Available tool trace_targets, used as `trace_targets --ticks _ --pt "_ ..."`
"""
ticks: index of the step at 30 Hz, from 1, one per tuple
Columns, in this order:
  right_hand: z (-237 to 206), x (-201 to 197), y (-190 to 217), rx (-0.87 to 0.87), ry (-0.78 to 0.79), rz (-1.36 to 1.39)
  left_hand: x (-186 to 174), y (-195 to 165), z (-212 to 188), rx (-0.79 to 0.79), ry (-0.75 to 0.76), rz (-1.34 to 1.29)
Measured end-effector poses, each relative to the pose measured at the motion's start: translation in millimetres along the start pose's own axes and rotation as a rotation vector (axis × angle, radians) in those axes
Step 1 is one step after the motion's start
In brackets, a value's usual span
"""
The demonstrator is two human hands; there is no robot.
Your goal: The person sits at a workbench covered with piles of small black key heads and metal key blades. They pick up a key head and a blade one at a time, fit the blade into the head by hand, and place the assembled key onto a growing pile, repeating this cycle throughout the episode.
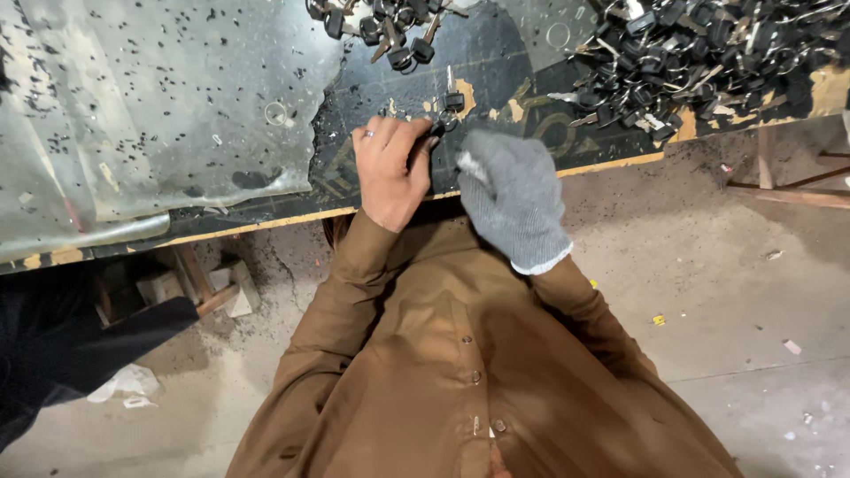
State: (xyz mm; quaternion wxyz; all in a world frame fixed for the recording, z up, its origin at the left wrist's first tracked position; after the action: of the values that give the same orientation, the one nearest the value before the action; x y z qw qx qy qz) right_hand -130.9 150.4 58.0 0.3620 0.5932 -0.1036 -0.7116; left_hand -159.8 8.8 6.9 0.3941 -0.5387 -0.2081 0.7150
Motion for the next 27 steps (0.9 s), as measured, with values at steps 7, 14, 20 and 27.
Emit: trace_targets --ticks 7,14,20,27 --pt "23.9 10.2 7.3 -0.062 0.008 -0.038 2.3 5.0 1.2 0.015 0.051 -0.043" --pt "33.2 12.5 7.7 -0.025 0.014 -0.050 -2.1 4.3 0.3 -0.033 -0.019 -0.047" --pt "32.2 -9.5 7.8 -0.072 -0.122 0.031 -1.0 6.5 3.2 -0.037 -0.026 -0.003" --pt "50.4 33.2 16.7 -0.054 0.159 -0.343 0.2 9.3 7.8 0.044 0.051 -0.080"
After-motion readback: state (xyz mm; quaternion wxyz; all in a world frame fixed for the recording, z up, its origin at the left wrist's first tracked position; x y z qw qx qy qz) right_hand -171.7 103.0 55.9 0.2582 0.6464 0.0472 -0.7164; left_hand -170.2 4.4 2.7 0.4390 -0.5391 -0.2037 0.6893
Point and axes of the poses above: each hand's wrist, its own z-axis towards the middle knuckle, its own x-axis out of the palm, y = z × x, the point moved 10 cm from there along z, towards the middle knuckle, and after that the axes turned 6 degrees about -x, right-handed, at the moved point
